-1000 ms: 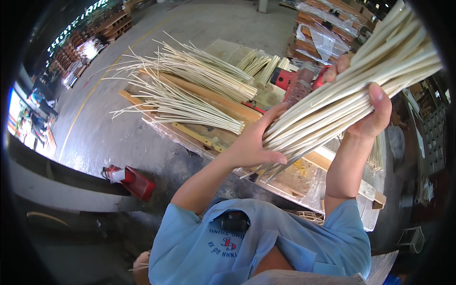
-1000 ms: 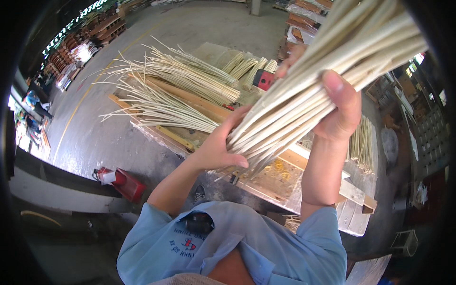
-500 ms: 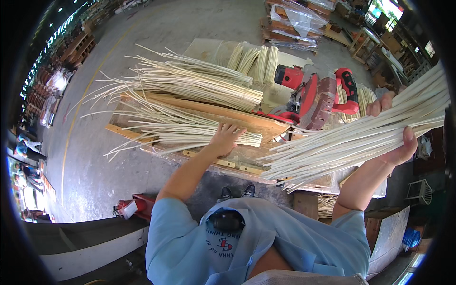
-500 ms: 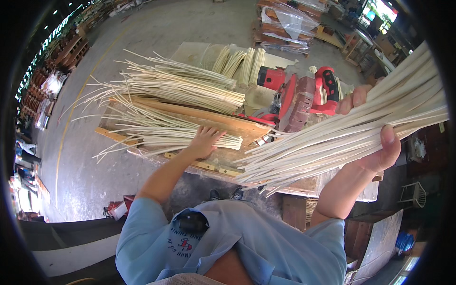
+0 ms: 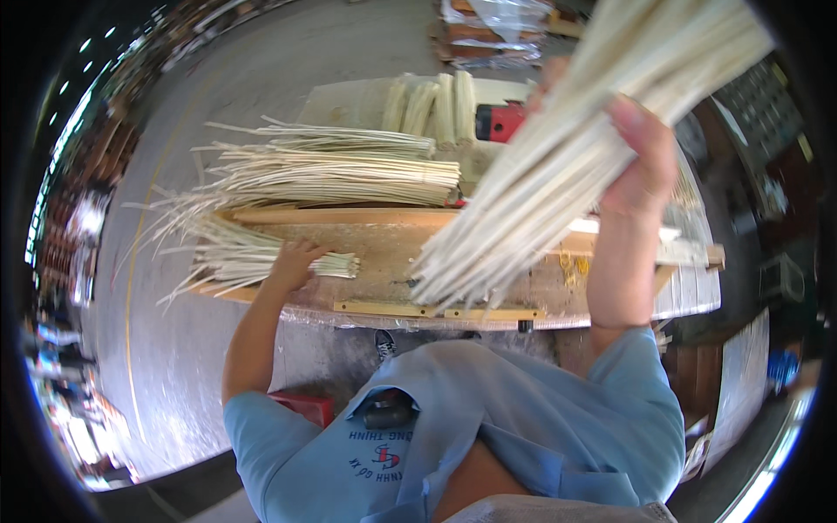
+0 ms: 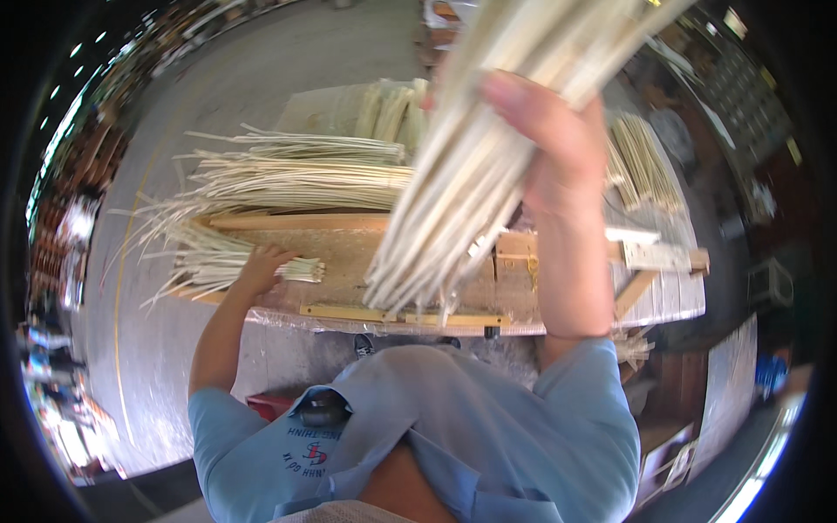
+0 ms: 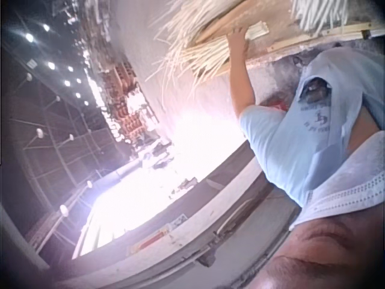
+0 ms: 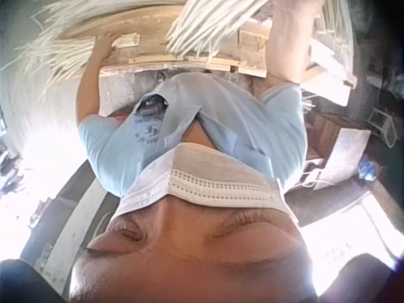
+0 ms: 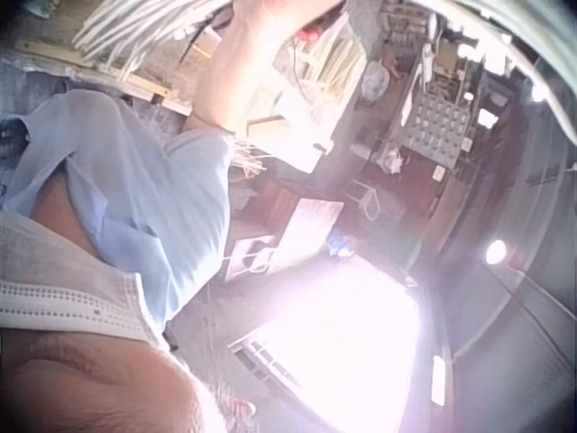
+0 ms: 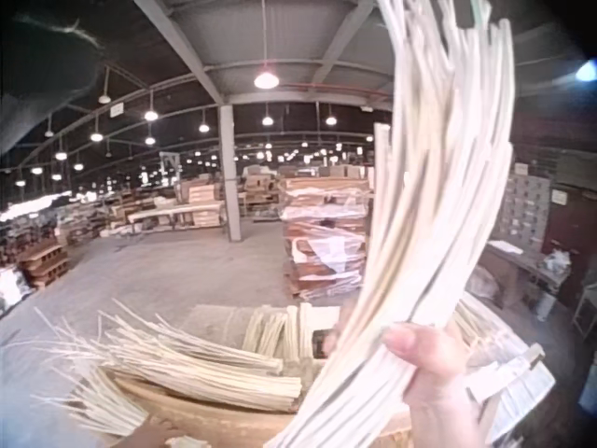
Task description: The person gathers bundles of thin bamboo sticks from a cardboard box and a workbench, aligns them by hand, and places them into neat stacks. The person repeatedly moves between the box and the bench to continue sorting the sticks.
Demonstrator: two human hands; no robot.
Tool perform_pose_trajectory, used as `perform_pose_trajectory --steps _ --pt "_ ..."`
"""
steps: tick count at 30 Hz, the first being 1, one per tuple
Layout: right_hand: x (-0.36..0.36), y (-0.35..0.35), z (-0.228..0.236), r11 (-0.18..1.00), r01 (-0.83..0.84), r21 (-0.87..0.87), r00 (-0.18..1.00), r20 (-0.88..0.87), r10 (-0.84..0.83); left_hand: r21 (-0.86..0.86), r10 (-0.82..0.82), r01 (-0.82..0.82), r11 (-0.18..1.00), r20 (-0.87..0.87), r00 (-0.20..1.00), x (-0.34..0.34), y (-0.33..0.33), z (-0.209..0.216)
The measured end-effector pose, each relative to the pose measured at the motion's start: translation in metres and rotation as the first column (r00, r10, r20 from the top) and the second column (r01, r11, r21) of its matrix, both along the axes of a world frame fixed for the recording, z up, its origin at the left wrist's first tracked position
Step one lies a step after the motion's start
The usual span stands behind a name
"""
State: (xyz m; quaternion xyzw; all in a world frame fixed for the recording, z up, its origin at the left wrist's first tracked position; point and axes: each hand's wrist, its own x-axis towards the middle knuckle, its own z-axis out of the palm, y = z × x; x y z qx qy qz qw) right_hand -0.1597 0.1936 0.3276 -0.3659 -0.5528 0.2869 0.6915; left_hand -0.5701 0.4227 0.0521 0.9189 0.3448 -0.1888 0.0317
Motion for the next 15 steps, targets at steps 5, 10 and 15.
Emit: perform_pose_trajectory --steps 5,10,15 --pt "-0.047 0.036 -0.014 0.975 0.215 0.061 0.973 0.072 -0.219 -0.344 0.063 0.136 0.929 0.51 0.858 0.053 0.005 0.055" --pt "-0.088 0.061 -0.003 0.96 0.257 0.111 0.965 0.022 -0.261 -0.428 0.206 0.491 0.759 0.872 0.444 0.14 -0.06 0.115" --pt "-0.109 0.055 0.007 0.951 0.261 0.168 0.962 0.04 -0.271 -0.576 0.503 0.587 0.569 0.808 0.305 0.162 -0.059 0.108"
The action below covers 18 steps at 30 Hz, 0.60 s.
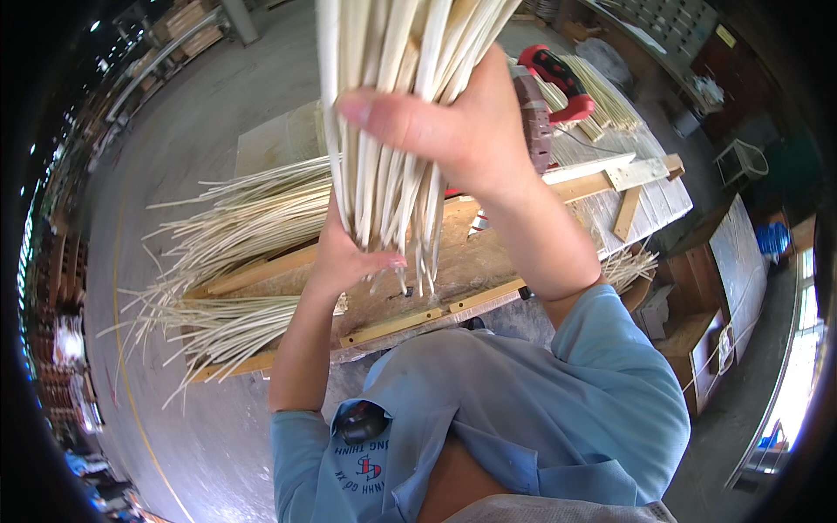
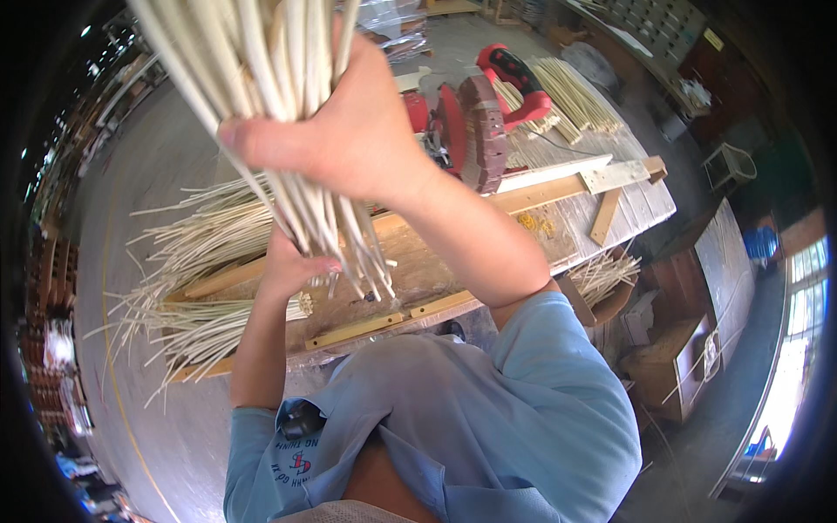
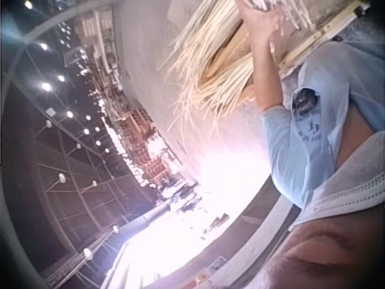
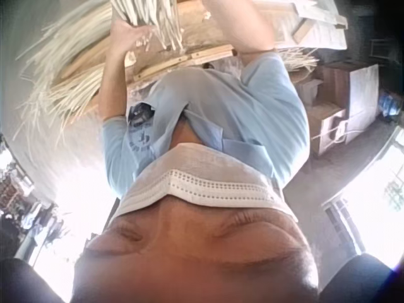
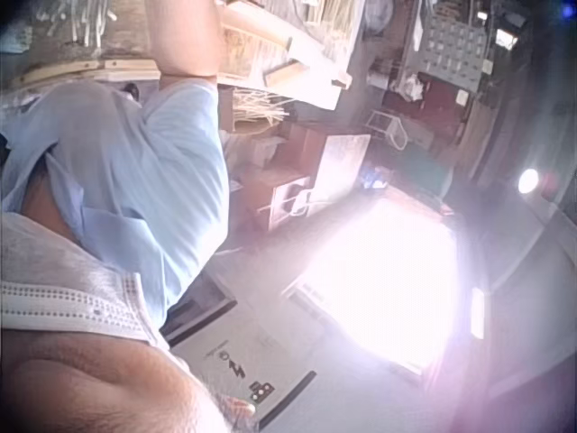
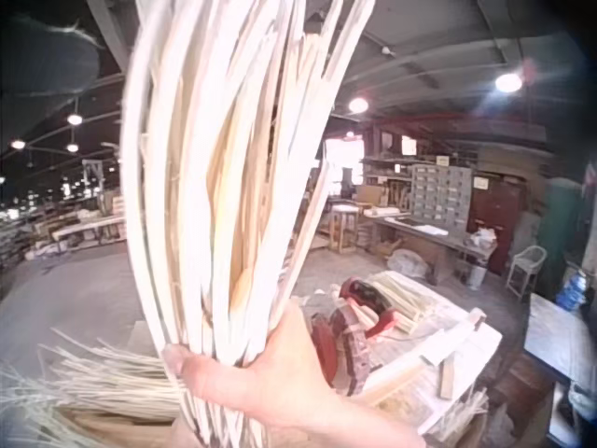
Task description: The person gathers bundles of thin bamboo sticks from a cardboard box and a workbench, aligns them by hand, and places them into neat stacks. The person repeatedly moves between the box and the bench to continue sorting the sticks.
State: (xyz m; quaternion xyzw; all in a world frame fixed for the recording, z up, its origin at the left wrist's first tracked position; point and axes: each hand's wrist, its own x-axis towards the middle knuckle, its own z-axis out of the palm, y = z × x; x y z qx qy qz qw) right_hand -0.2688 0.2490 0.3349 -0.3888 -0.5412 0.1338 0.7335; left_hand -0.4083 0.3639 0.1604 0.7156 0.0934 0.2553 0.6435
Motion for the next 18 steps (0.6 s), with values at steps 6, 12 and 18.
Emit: perform_pose_trajectory --steps 6,12,18 --pt "0.012 -0.01 -0.04 0.988 -0.103 -0.116 0.994 -0.041 0.098 -0.011 -0.061 0.06 0.998 -0.029 0.998 0.002 -0.018 -0.035" --pt "0.01 -0.005 -0.092 0.978 -0.166 -0.125 0.986 0.003 0.167 0.116 -0.008 0.027 0.993 -0.161 0.987 -0.004 -0.014 -0.069" --pt "0.017 -0.029 -0.156 0.956 0.142 -0.257 0.973 0.213 -0.087 0.156 0.076 -0.068 0.985 -0.046 0.996 0.011 -0.028 -0.064"
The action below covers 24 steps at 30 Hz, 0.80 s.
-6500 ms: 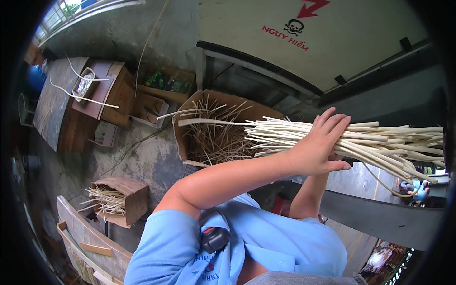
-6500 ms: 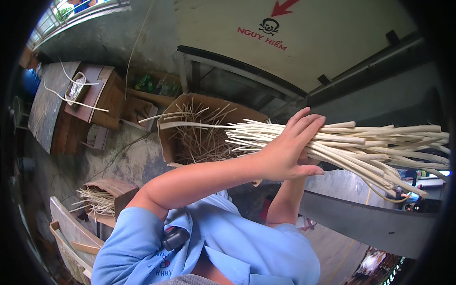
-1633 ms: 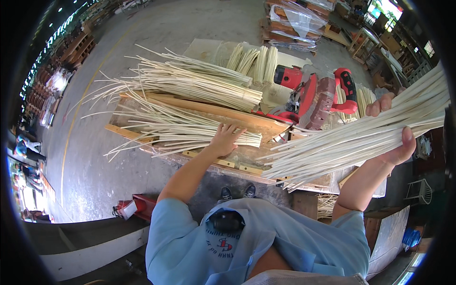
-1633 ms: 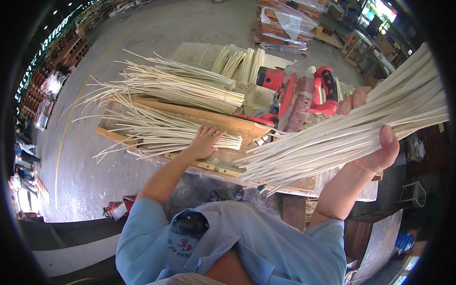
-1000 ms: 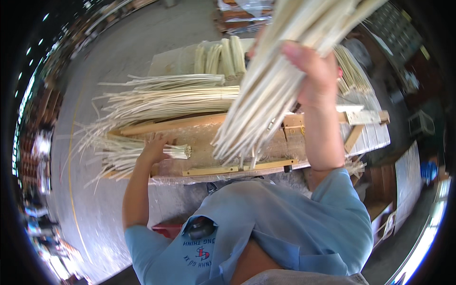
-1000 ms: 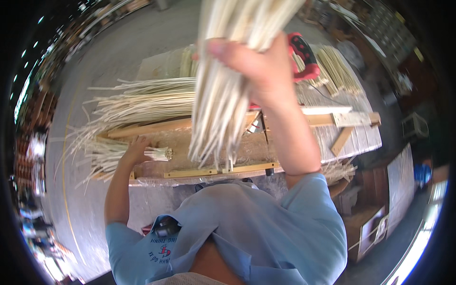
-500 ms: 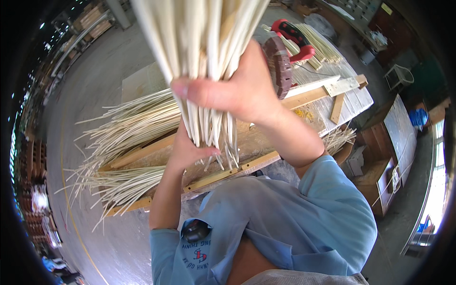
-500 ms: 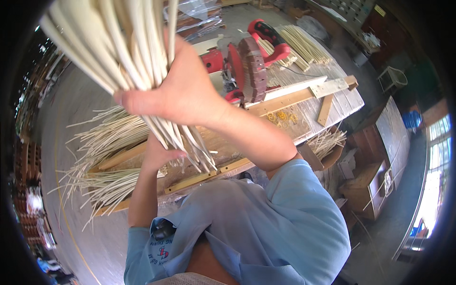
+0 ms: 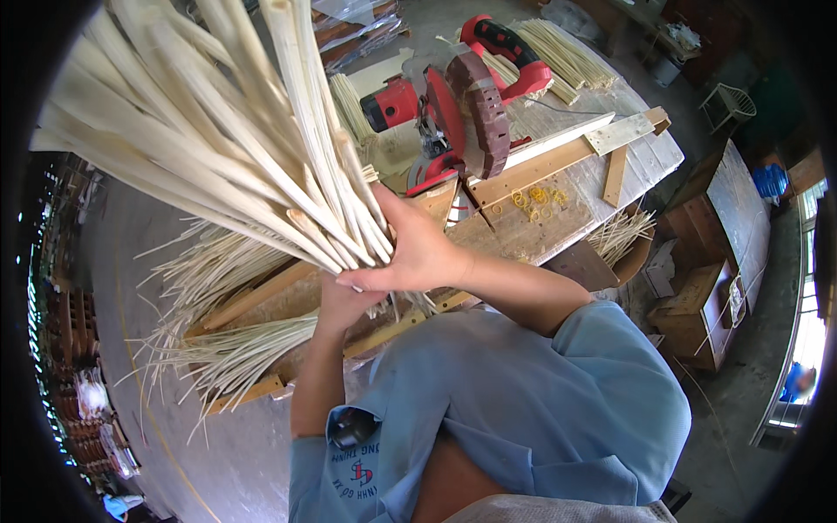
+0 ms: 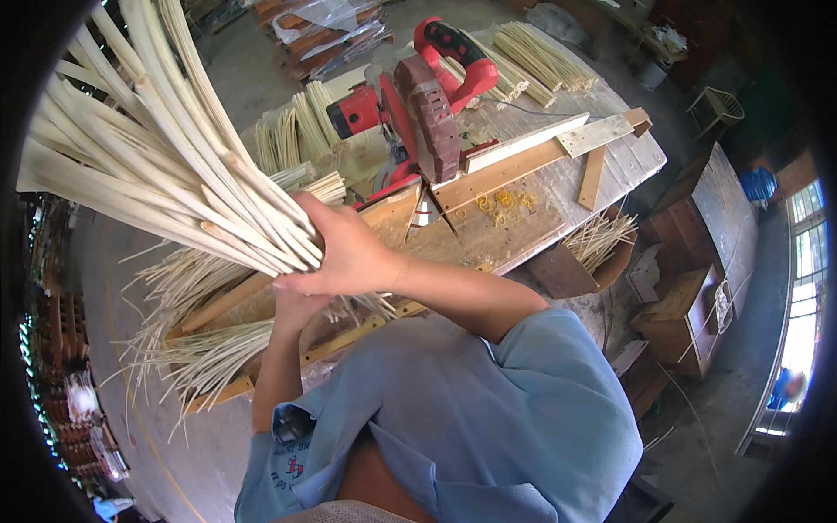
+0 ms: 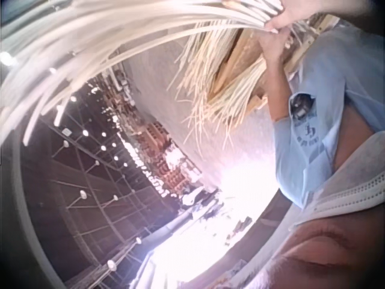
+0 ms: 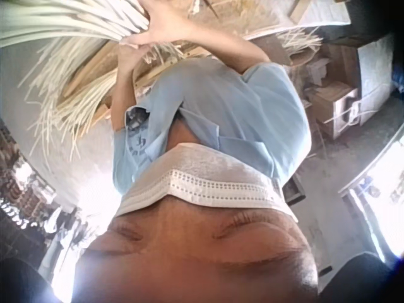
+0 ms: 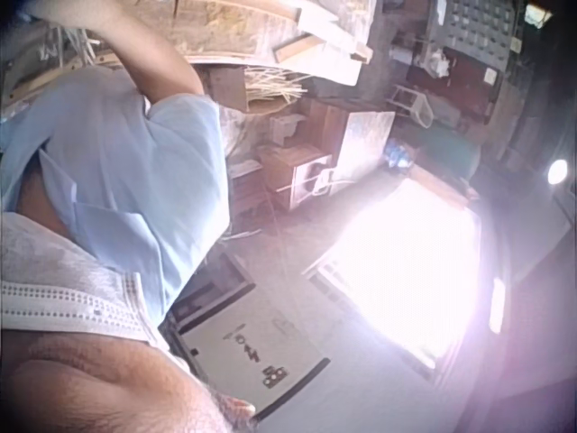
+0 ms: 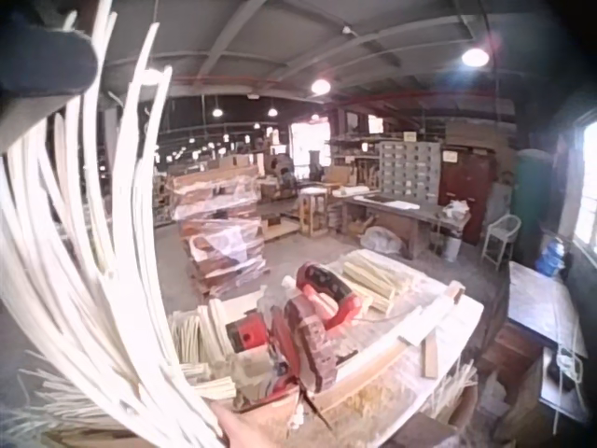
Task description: The person gathers bundles of thin bamboo sticks from a cardboard box and a workbench, aligns them by hand, and places them into neat stacks. The person repeatedly moves between the box and the bench to continue sorting the sticks.
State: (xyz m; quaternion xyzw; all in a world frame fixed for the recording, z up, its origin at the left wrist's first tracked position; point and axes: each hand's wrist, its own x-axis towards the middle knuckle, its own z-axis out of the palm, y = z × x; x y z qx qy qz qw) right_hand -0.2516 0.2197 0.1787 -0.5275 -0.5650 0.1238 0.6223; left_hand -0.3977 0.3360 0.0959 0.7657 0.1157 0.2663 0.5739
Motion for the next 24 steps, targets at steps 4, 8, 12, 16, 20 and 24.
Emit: perform_pose_trajectory --steps 4,8,12,16,20,24 --pt "0.005 0.007 -0.002 0.993 0.083 0.08 0.996 -0.043 -0.08 -0.03 -0.052 0.053 0.998 0.008 0.999 0.006 0.002 -0.003" --pt "0.008 0.014 -0.002 0.959 0.116 0.259 0.991 -0.102 -0.092 -0.123 -0.167 0.172 0.977 0.055 0.984 0.006 0.004 0.015" --pt "0.007 0.02 0.054 0.942 0.026 0.335 0.996 0.074 -0.053 0.165 -0.031 0.004 0.986 0.156 0.987 0.009 0.011 0.045" --pt "0.007 0.037 0.109 0.832 0.02 0.555 0.978 0.161 -0.132 0.01 0.035 -0.036 0.999 0.087 0.996 0.002 0.022 0.09" --pt "0.0 0.039 0.093 0.801 0.022 0.598 0.983 0.132 -0.126 -0.042 0.075 -0.07 0.997 0.126 0.989 0.004 0.005 0.094" --pt "0.007 0.021 0.018 0.925 -0.032 0.377 0.985 0.169 -0.035 0.021 0.058 -0.062 0.998 0.165 0.985 0.004 -0.009 0.034"
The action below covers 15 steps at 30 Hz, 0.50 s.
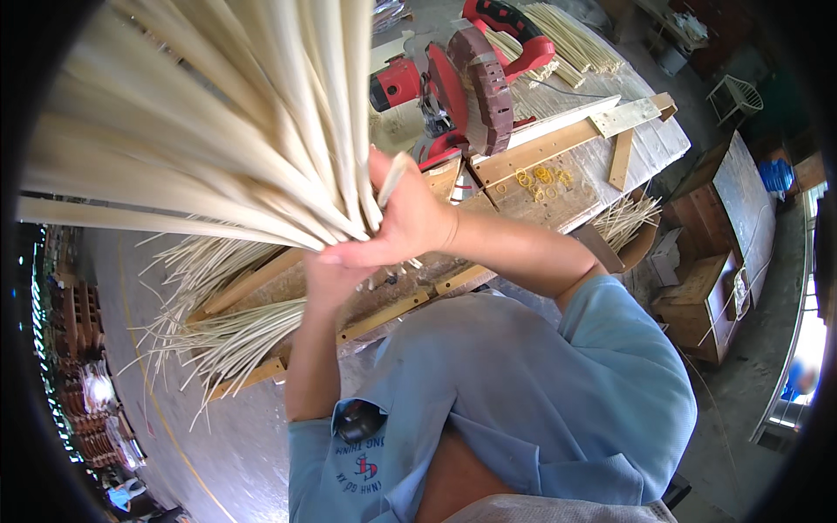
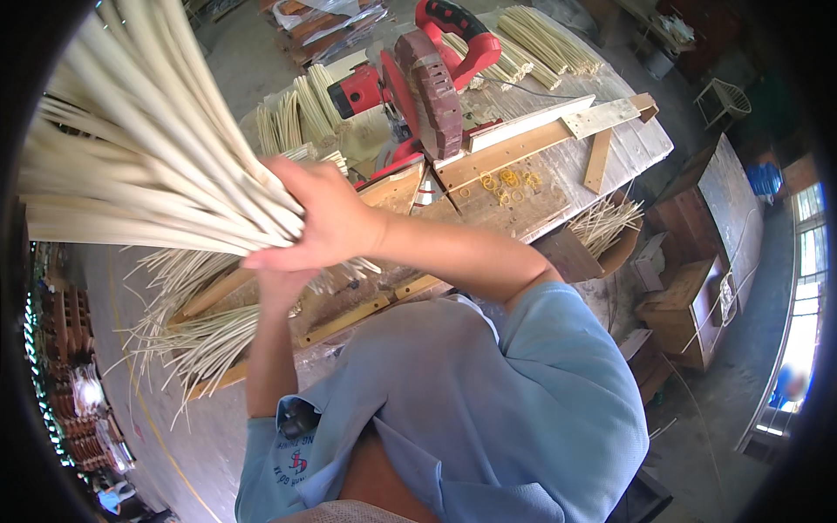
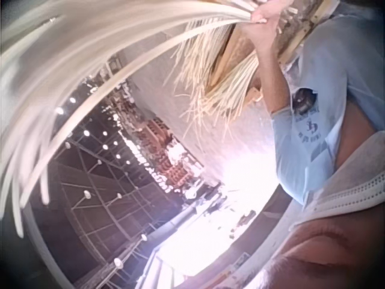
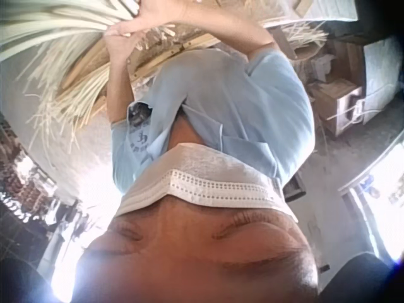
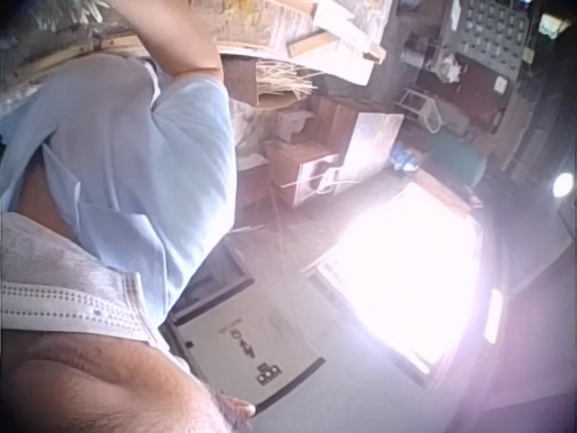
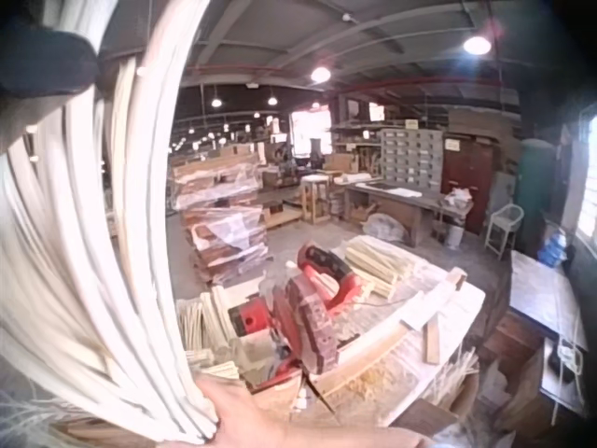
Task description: The person gathers bundles of thin bamboo sticks from a cardboard box and a workbench, aligns them by hand, and places them into neat stacks. The person repeatedly moves between the box and the bench to continue sorting the sticks.
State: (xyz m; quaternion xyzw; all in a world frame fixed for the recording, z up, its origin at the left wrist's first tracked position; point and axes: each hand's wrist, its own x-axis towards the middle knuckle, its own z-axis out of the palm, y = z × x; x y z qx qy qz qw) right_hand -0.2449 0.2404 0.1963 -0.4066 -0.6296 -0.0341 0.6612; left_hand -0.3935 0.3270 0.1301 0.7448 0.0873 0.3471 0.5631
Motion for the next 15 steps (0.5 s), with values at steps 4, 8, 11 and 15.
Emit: perform_pose_trajectory --steps 4,8,11,15 --pt "0.002 0.001 -0.051 0.994 0.077 -0.08 0.996 0.06 -0.072 0.018 -0.021 0.022 1.0 -0.095 0.995 -0.013 0.013 -0.07" --pt "-0.004 -0.002 -0.094 0.988 -0.038 -0.152 0.952 -0.305 -0.01 -0.158 -0.06 0.052 0.986 -0.042 0.997 0.001 0.004 -0.062" --pt "-0.011 0.004 -0.113 0.987 -0.129 -0.1 0.865 -0.498 0.062 -0.072 0.0 -0.004 0.997 -0.053 0.999 0.005 0.005 -0.07" --pt "-0.018 -0.003 -0.103 0.954 -0.137 -0.266 0.867 -0.499 -0.014 -0.066 0.081 -0.088 0.994 -0.105 0.991 0.005 0.009 -0.071"
